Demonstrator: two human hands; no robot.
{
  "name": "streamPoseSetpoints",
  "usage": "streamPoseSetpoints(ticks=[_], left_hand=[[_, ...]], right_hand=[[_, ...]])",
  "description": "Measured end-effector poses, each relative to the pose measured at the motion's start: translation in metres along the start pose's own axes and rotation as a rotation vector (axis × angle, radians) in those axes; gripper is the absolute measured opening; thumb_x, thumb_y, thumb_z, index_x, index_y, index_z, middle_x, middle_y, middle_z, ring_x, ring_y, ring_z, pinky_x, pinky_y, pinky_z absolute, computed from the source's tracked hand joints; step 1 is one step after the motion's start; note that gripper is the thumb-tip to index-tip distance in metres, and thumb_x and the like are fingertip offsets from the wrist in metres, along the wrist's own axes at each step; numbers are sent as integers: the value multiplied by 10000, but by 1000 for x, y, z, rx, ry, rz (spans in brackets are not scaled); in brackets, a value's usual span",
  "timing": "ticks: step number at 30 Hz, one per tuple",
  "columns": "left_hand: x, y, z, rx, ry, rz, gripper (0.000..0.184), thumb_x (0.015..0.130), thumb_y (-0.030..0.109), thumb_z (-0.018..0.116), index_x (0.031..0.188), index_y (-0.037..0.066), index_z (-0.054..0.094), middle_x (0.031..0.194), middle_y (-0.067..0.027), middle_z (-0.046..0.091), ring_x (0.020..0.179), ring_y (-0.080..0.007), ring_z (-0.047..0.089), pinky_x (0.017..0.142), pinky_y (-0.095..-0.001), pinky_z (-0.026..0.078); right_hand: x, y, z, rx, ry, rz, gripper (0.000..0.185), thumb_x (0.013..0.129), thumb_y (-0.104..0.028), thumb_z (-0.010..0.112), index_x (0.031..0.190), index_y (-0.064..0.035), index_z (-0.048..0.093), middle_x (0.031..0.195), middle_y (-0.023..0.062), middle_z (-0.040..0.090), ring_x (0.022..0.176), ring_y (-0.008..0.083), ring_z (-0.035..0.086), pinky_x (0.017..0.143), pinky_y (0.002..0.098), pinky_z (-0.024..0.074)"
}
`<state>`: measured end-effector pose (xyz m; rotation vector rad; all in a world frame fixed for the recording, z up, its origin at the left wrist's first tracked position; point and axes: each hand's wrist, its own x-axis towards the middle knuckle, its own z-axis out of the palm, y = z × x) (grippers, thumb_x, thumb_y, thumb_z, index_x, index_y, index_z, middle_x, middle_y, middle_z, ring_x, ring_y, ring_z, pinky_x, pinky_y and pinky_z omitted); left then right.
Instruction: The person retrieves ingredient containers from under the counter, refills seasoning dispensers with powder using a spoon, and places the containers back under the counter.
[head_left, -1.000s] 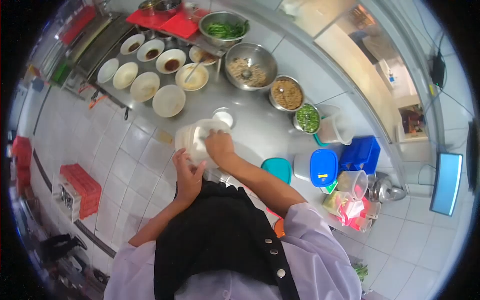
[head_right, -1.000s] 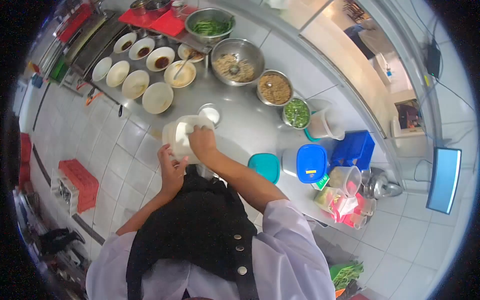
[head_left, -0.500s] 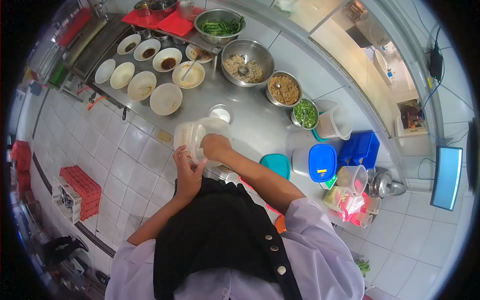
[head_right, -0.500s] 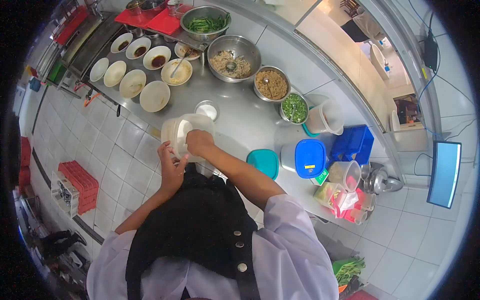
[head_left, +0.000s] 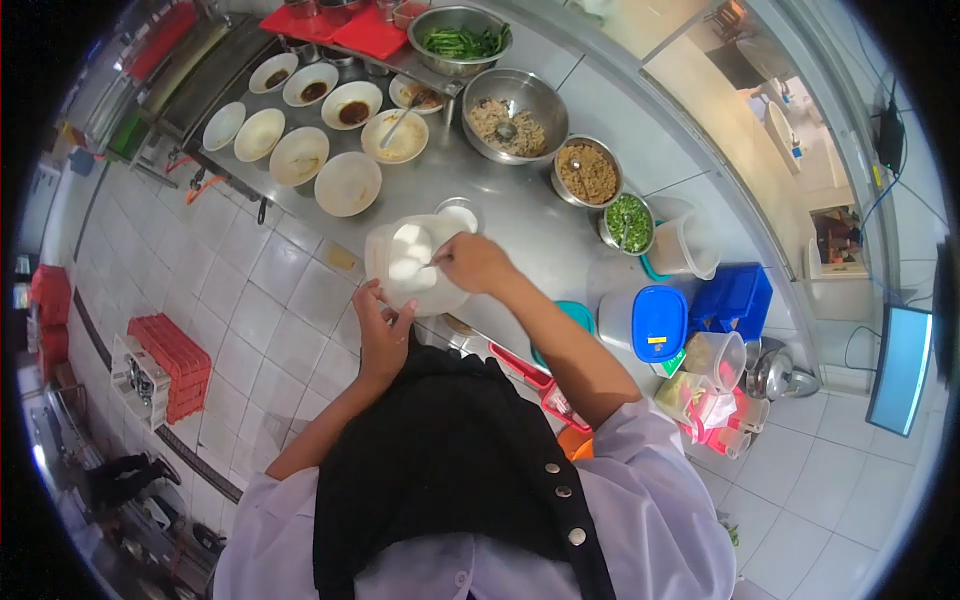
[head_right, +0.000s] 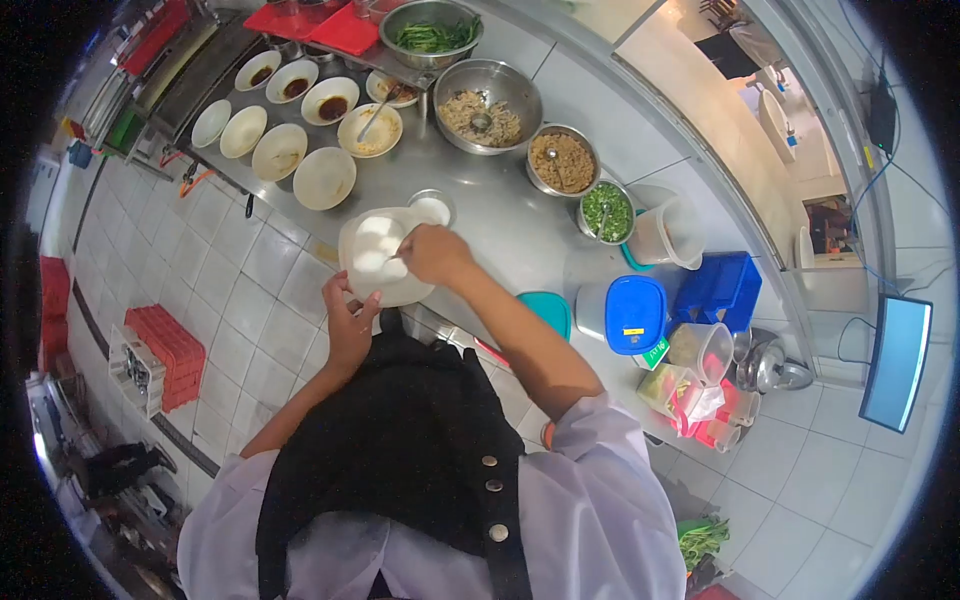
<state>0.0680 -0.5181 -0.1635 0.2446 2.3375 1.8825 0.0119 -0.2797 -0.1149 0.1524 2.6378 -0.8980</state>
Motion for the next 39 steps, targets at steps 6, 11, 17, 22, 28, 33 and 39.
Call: streamPoseSetpoints(ticks=[6, 11, 17, 22, 28, 33, 39], left_hand=[[2, -6, -6, -132, 46, -65, 563, 1079, 148, 728, 1434, -80, 356, 1392, -163, 386, 1248, -340, 674, 929, -388, 696], [4, -4, -11, -221, 75, -143, 604, 1083, 174, 732, 1440, -89, 321, 1360, -153, 399, 1187, -329, 719, 926, -375, 695], [4, -9, -14, -218, 96, -153, 605, 1083, 180, 735, 1433, -86, 320, 1354, -147, 395, 1166, -312, 731, 924, -370, 694], [0, -3, -15, -272, 139, -200, 615, 1080, 188, 745, 1442, -74, 323, 1365, -155, 406, 1178, -314, 727, 922, -372, 689], [-4, -13, -10, -360, 177, -259, 574, 1082, 171, 741, 1468, 14, 346, 1372, -176, 569, 1185, -288, 722, 904, -370, 670], [4, 3, -11, -358, 230, -351, 497, 1104, 195, 711, 1439, 33, 381, 1342, -173, 651, 1172, -252, 718, 918, -364, 649], [0, 11, -11, -383, 254, -358, 469, 1112, 235, 700, 1412, 33, 402, 1350, -178, 637, 1189, -246, 704, 951, -364, 639]], right_hand=[[-6, 4, -47, 26, 4, -68, 254, 931, -234, 682, 1055, -151, 887, 1060, 184, 821, 1008, 393, 785, 960, 480, 617], [-11, 6, -84, 20, 73, -51, 302, 908, -190, 665, 1105, -101, 876, 962, 219, 805, 891, 363, 772, 878, 439, 602], [-12, 17, -117, 46, 122, -10, 288, 929, -199, 679, 1119, -110, 877, 970, 254, 798, 892, 388, 784, 859, 453, 602], [-1, 55, -96, 13, 284, 12, 282, 933, -157, 673, 1124, -119, 876, 973, 260, 794, 903, 420, 776, 839, 474, 605], [33, 116, 9, -253, 581, -72, 373, 954, -37, 620, 1242, -126, 839, 1074, 179, 716, 1029, 382, 702, 911, 500, 582], [17, 98, 23, -258, 691, -105, 372, 943, -51, 649, 1272, -108, 814, 1088, 125, 693, 1021, 341, 662, 887, 470, 543], [-3, 101, 28, -118, 780, -149, 452, 901, 28, 666, 1308, -112, 803, 1101, 121, 692, 1006, 320, 656, 882, 450, 537]])
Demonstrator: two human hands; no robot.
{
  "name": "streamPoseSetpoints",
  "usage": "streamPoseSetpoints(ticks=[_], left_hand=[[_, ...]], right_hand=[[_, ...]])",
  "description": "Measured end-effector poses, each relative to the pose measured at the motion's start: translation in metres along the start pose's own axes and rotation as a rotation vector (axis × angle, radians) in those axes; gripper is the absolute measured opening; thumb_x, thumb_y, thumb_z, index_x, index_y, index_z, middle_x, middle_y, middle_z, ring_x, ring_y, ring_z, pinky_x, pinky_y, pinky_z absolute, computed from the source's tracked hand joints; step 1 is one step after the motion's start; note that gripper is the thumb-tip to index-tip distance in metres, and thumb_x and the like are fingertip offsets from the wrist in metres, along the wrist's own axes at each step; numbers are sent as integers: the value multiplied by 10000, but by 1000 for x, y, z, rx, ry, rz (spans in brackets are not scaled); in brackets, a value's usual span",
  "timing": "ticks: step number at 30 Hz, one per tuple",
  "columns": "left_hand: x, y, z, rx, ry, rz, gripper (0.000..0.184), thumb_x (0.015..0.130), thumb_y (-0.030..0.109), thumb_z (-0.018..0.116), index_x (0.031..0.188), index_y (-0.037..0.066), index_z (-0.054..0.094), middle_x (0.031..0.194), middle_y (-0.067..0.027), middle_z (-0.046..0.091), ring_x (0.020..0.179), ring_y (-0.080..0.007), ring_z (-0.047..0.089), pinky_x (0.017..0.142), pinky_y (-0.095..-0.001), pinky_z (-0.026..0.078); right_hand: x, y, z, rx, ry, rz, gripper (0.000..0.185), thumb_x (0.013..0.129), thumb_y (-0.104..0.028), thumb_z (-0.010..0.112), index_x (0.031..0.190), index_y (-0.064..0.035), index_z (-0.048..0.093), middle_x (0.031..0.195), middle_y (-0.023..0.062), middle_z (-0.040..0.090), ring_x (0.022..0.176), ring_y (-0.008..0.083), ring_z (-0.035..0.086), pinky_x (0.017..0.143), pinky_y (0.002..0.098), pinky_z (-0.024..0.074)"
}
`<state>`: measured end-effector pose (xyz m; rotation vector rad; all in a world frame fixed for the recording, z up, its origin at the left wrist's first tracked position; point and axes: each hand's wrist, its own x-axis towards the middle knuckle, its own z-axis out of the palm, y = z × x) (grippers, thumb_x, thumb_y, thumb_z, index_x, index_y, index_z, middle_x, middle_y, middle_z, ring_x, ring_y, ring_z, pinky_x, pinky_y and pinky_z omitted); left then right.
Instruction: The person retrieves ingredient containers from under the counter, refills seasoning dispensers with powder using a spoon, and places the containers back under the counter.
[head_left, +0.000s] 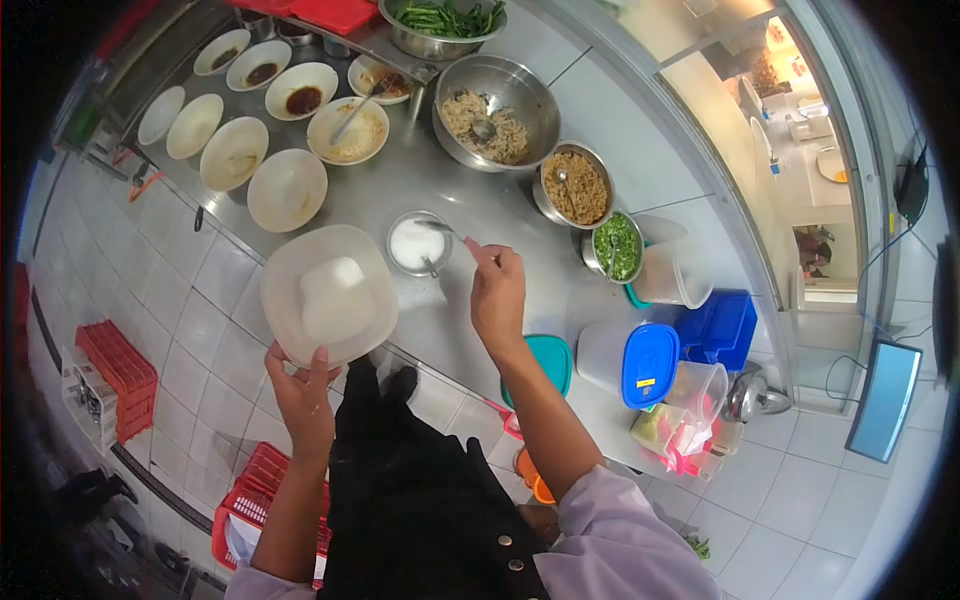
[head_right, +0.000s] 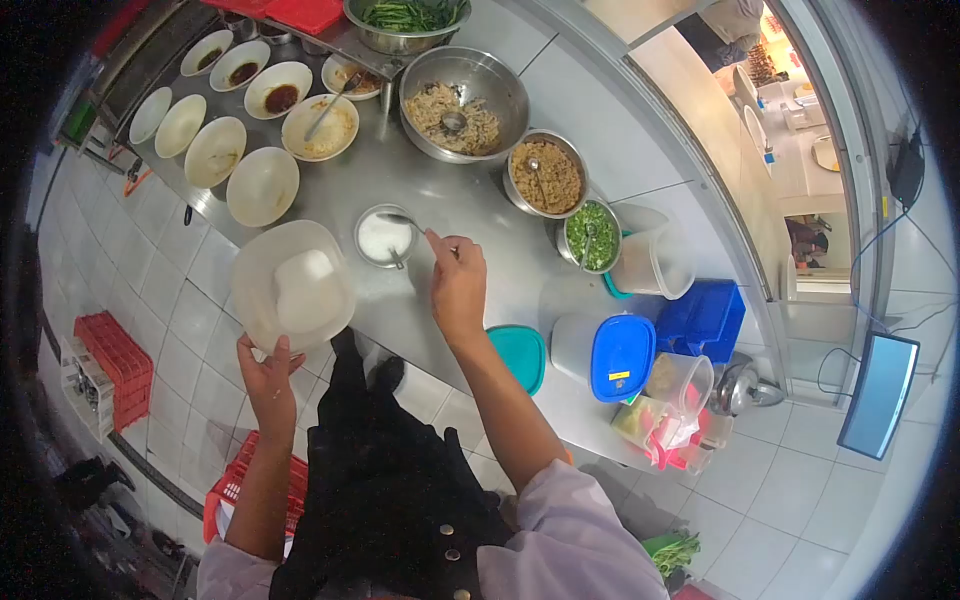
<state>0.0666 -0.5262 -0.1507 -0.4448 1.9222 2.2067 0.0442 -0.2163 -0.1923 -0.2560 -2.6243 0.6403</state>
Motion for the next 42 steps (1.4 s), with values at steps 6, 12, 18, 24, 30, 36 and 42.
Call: streamPoseSetpoints(ticks=[6, 12, 18, 24, 30, 36, 42], left_hand=[[-13, -9, 6, 41, -3, 61, 516, 1096, 205, 711, 1449, 20, 384, 1405, -152, 573, 1211, -256, 686, 965, -365, 634], [-39, -23, 30, 124, -60, 324, 613, 1037, 94, 741, 1498, -8, 350, 1509, -174, 379, 1254, -304, 644, 948, -367, 622], [-61, -43, 37, 332, -43, 493, 389, 1043, 78, 729, 1292, -27, 449, 1552, -221, 349, 1109, -296, 646, 875, -368, 608], [-69, -31, 46, 374, -126, 461, 320, 1044, 65, 712, 1205, -63, 466, 1562, -266, 333, 979, -254, 624, 795, -377, 583], [-67, -35, 43, 395, -133, 485, 321, 1073, 68, 668, 1246, -28, 415, 1566, -230, 328, 1085, -272, 616, 782, -345, 610], [-52, -47, 34, 242, -116, 409, 408, 1121, 113, 623, 1399, -59, 379, 1568, -222, 312, 1300, -343, 603, 967, -388, 702], [-53, -46, 34, 232, -106, 421, 479, 1125, 162, 644, 1437, -58, 354, 1487, -185, 345, 1236, -327, 670, 936, -383, 706]], right_hand=[[1, -86, -91, 205, -81, -133, 483, 867, 27, 694, 1306, -139, 807, 1072, 105, 691, 954, 293, 676, 825, 428, 580], [-18, -144, -79, -432, -526, -349, 238, 848, -120, 747, 1057, -25, 810, 1040, 108, 752, 964, 248, 742, 786, 372, 647], [-22, -126, 0, -508, -593, -397, 104, 867, -115, 748, 919, -58, 818, 967, 108, 777, 946, 259, 795, 728, 391, 660], [-17, -107, 21, -344, -683, -247, 144, 929, -135, 714, 982, -88, 839, 1040, 194, 805, 1007, 330, 812, 784, 437, 660], [-28, -103, 22, -160, -788, 1, 266, 948, -139, 674, 1136, -141, 862, 1159, 225, 800, 1076, 414, 781, 946, 501, 625], [-24, -99, 9, 77, -824, 91, 303, 911, -126, 679, 1144, -148, 872, 1170, 206, 802, 1103, 419, 764, 1010, 487, 596], [-8, -88, -19, 183, -839, 61, 292, 938, -149, 646, 1110, -142, 883, 1117, 211, 811, 1073, 394, 779, 995, 485, 601]])
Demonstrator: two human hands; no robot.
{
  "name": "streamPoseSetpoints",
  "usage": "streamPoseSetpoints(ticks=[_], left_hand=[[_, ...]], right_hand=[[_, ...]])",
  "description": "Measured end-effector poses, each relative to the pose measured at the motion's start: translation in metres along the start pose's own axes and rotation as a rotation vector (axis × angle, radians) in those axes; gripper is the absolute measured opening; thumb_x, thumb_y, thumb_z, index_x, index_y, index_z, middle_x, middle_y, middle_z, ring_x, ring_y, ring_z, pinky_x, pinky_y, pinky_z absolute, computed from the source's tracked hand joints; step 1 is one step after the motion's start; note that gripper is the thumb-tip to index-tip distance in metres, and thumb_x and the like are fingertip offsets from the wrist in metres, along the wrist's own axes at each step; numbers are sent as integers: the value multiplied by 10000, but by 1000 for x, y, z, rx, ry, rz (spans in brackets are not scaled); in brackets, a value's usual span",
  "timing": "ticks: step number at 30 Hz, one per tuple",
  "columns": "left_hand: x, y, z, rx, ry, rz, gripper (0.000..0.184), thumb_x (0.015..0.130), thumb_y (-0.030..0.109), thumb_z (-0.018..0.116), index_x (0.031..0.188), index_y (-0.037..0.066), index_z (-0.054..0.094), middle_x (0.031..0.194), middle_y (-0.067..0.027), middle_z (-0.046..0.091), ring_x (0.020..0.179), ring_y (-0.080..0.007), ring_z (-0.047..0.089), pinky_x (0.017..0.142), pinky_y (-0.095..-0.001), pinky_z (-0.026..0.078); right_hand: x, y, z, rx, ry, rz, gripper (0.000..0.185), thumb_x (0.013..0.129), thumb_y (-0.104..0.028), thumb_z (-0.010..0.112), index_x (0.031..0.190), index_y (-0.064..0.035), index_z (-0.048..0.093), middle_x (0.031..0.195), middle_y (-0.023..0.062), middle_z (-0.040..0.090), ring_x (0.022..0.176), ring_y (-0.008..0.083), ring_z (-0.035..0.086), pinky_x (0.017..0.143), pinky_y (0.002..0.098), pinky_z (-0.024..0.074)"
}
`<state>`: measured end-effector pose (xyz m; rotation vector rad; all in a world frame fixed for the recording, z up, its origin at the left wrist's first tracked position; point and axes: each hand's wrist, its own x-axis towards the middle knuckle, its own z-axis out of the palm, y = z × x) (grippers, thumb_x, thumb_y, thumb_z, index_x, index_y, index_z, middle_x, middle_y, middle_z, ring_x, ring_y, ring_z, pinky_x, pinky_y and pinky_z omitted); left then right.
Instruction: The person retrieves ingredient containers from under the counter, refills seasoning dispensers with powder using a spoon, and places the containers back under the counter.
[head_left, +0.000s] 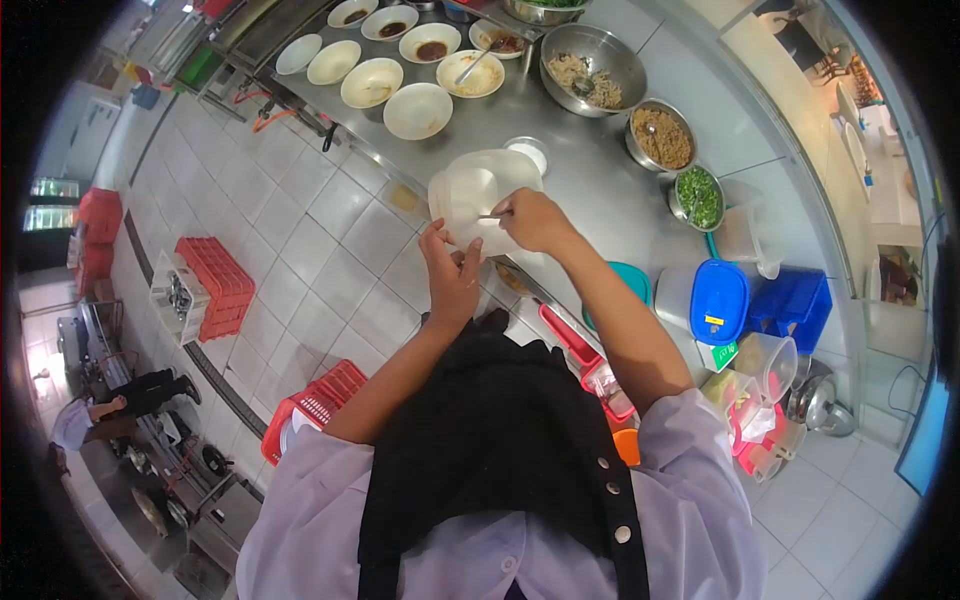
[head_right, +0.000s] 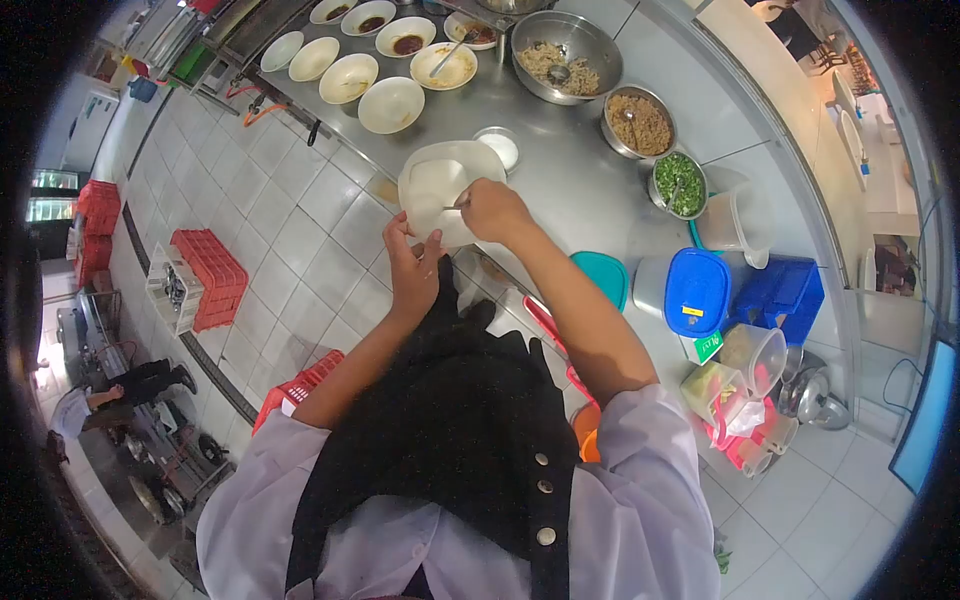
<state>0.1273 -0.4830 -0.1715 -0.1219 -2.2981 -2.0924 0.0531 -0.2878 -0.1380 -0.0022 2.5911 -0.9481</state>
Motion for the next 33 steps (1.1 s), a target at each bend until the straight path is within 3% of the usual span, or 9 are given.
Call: streamPoseSetpoints(ticks=[10, 13, 16, 22, 26, 31, 33], left_hand=[[17, -13, -2, -38, 36, -35, 495, 1120, 205, 668, 1353, -78, 335, 1438, -182, 324, 1204, -374, 716, 958, -390, 703], [24, -12, -1, -120, 89, -95, 476, 1096, 183, 703, 1335, -61, 371, 1403, -205, 362, 1162, -308, 673, 892, -361, 696], [31, -15, -5, -130, 70, -132, 459, 1118, 206, 681, 1318, -34, 345, 1334, -198, 480, 1089, -313, 772, 911, -365, 691], [36, -12, -15, -219, 118, -226, 409, 1131, 219, 664, 1312, 3, 368, 1284, -231, 593, 1012, -296, 790, 873, -363, 674], [33, -17, -21, -224, 132, -252, 391, 1139, 223, 650, 1301, 4, 371, 1261, -252, 651, 1018, -299, 793, 890, -367, 672], [28, -19, -25, -210, 132, -253, 383, 1143, 225, 644, 1299, 5, 373, 1249, -265, 689, 1041, -298, 794, 914, -371, 668], [27, -21, -27, -214, 120, -250, 388, 1141, 233, 650, 1299, 10, 374, 1249, -266, 693, 1041, -299, 794, 911, -371, 669]], right_hand=[[-11, 9, -74, 37, 85, -103, 261, 897, -168, 690, 1056, -69, 871, 1051, 210, 820, 987, 378, 792, 928, 455, 612], [-7, 8, -98, 47, 55, -98, 302, 857, -85, 774, 1143, -29, 855, 998, 189, 834, 913, 264, 784, 875, 382, 590], [-9, 1, -127, 50, 44, -132, 265, 883, -167, 725, 1074, -54, 869, 951, 197, 826, 894, 327, 797, 865, 430, 604], [-7, 8, -167, 50, 150, -122, 295, 893, -152, 716, 1129, -54, 862, 928, 143, 832, 856, 283, 789, 833, 392, 598], [7, 34, -158, 0, 244, -24, 302, 923, -124, 696, 1177, -68, 850, 958, 145, 839, 915, 305, 804, 860, 411, 607], [36, 93, -70, -219, 534, -35, 261, 981, -99, 664, 1168, -66, 843, 993, 169, 831, 967, 398, 792, 900, 501, 612], [32, 103, -47, -282, 616, -135, 305, 988, -36, 631, 1230, -65, 815, 1128, 183, 805, 1037, 405, 750, 957, 487, 591]])
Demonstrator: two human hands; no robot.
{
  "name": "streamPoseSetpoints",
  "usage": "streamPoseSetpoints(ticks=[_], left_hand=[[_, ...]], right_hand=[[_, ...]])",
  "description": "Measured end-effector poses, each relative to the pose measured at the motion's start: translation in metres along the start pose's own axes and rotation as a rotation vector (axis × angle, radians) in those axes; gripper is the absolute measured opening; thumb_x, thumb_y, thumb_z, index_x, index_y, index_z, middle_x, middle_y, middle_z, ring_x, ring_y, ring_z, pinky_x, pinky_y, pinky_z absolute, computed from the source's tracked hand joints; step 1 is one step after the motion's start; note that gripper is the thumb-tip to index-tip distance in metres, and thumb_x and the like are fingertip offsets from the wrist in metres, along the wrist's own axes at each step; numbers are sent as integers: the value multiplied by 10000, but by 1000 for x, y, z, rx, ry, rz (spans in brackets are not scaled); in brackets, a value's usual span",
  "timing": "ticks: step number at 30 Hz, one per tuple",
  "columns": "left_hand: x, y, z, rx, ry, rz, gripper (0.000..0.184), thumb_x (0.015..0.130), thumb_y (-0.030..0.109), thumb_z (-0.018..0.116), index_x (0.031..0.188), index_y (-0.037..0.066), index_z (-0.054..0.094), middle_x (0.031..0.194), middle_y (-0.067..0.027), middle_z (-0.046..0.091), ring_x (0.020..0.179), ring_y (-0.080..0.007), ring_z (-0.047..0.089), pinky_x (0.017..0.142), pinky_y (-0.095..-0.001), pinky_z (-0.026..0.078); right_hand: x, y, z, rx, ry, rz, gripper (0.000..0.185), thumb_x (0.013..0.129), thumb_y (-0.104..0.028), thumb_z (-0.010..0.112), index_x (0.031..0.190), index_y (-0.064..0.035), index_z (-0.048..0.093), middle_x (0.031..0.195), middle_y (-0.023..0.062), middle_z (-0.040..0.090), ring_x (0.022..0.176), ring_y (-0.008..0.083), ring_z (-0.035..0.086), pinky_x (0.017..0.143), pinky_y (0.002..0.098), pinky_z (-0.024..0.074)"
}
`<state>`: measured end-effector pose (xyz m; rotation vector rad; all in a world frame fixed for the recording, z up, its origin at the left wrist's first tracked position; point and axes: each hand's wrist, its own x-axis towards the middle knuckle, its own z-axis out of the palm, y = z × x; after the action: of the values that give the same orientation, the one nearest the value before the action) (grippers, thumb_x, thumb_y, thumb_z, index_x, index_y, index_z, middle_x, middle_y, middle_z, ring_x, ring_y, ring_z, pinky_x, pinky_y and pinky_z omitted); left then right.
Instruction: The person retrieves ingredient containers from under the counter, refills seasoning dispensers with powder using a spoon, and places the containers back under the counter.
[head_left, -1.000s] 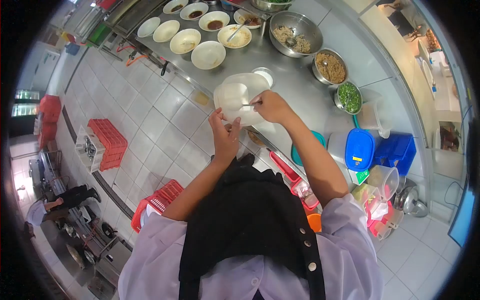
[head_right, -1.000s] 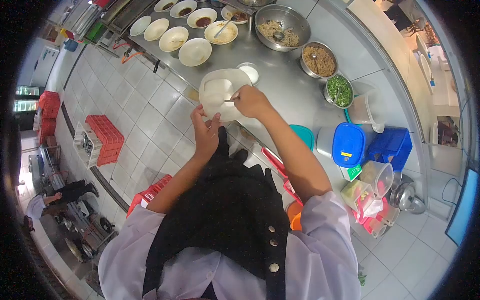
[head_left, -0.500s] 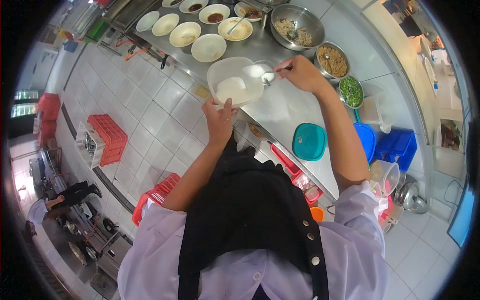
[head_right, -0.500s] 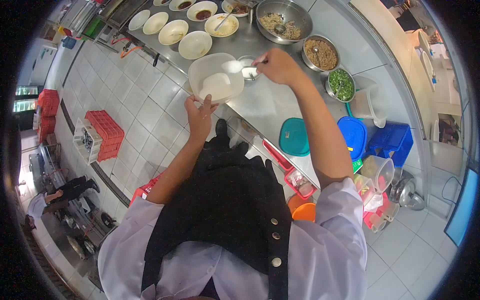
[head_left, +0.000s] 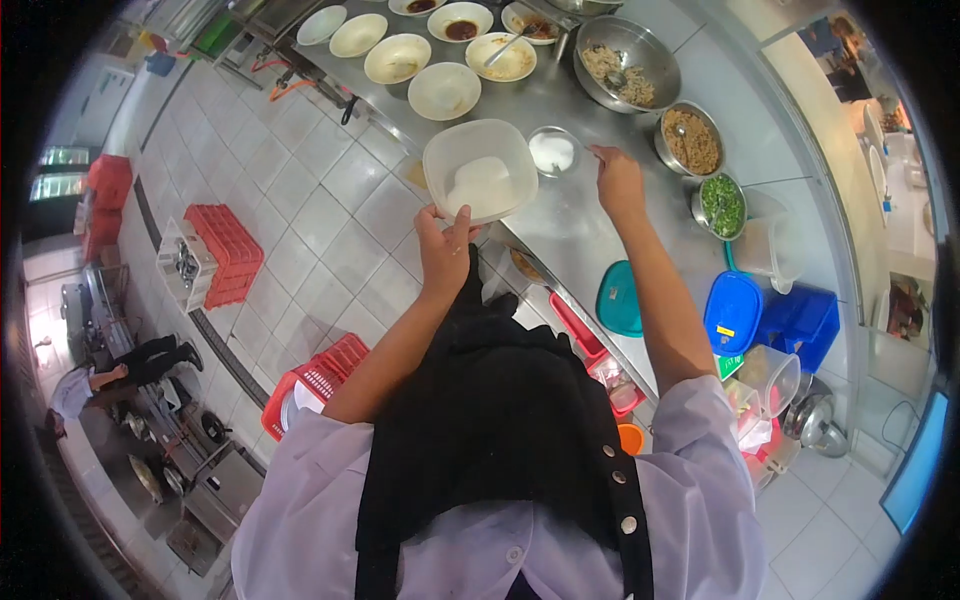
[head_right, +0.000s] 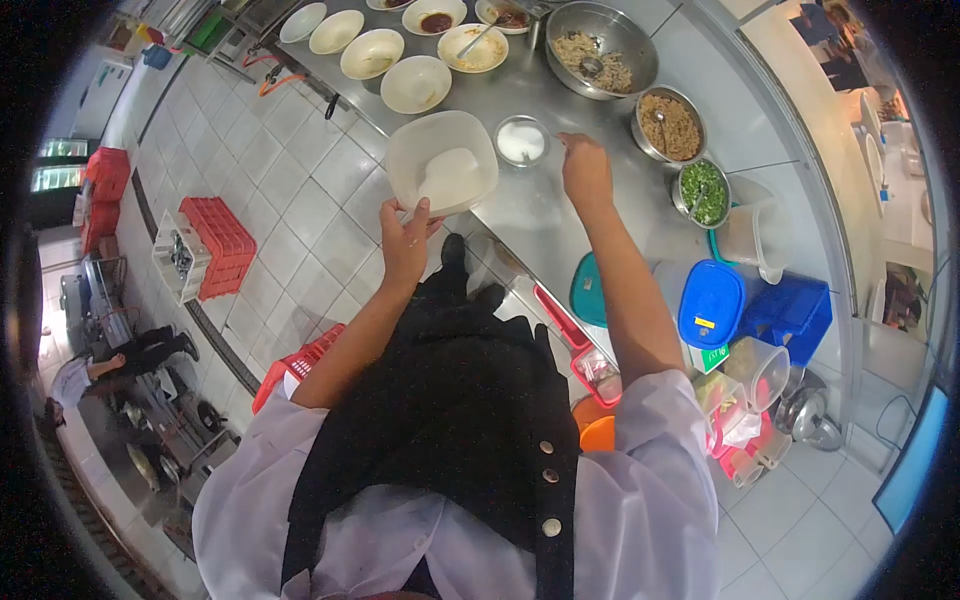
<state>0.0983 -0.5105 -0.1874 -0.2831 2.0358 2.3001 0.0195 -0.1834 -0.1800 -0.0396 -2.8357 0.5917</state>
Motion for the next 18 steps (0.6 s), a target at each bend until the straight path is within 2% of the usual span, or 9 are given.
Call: streamPoseSetpoints(ticks=[2, 4, 7, 10, 13, 14, 17, 18], left_hand=[[3, 2, -1, 16, 0, -2, 395, 1138, 242, 656, 1298, 14, 376, 1242, -264, 699, 1042, -297, 794, 904, -371, 670], [5, 4, -3, 51, 13, -19, 403, 1136, 254, 663, 1296, 18, 378, 1227, -259, 709, 1043, -293, 794, 893, -372, 672], [10, 3, -9, 17, -1, -25, 443, 1101, 221, 712, 1269, -33, 391, 1318, -178, 475, 1012, -296, 802, 801, -330, 688], [13, 5, -12, 27, 1, -59, 412, 1106, 233, 705, 1263, -13, 414, 1275, -174, 522, 1002, -280, 804, 769, -332, 676], [19, 12, -15, 138, -27, -74, 378, 1134, 283, 664, 1255, 40, 401, 1165, -233, 732, 992, -283, 802, 858, -360, 672], [24, 14, -14, 140, -45, -76, 370, 1135, 287, 661, 1247, 41, 408, 1167, -229, 728, 991, -284, 801, 857, -361, 673], [24, 9, -20, 108, -79, -93, 345, 1126, 263, 672, 1235, 37, 437, 1182, -199, 677, 970, -273, 798, 825, -352, 677], [25, 1, -21, 69, -86, -91, 335, 1115, 232, 688, 1238, 30, 451, 1193, -178, 633, 949, -260, 797, 795, -342, 678]], right_hand=[[-8, 6, 7, -81, 113, -133, 349, 981, -3, 617, 1275, -67, 794, 1202, 188, 785, 1091, 389, 727, 991, 459, 577], [-14, -2, 5, -95, 100, -120, 381, 975, 13, 609, 1306, -70, 776, 1230, 184, 773, 1128, 376, 702, 1012, 443, 563], [-26, -7, 3, -98, 126, -130, 389, 974, 11, 616, 1323, -72, 766, 1213, 173, 775, 1114, 360, 700, 1012, 428, 556], [-18, -5, -6, -45, 240, -99, 376, 985, 27, 629, 1311, -86, 778, 1189, 156, 786, 1084, 354, 720, 1025, 424, 551], [-31, -22, -39, 162, 308, 49, 353, 1003, 44, 630, 1288, -96, 787, 1182, 163, 794, 1084, 354, 746, 1017, 427, 560], [-35, -34, -55, 251, 322, 103, 344, 1010, 47, 629, 1279, -97, 789, 1181, 169, 796, 1088, 354, 755, 1009, 428, 566], [-60, -69, -90, 384, 320, 21, 335, 997, 81, 634, 1250, -73, 791, 1214, 178, 795, 1140, 353, 759, 964, 442, 586], [-66, -71, -76, 415, 365, -66, 280, 1040, -3, 598, 1230, -62, 794, 1195, 173, 797, 1093, 362, 746, 960, 468, 573]])
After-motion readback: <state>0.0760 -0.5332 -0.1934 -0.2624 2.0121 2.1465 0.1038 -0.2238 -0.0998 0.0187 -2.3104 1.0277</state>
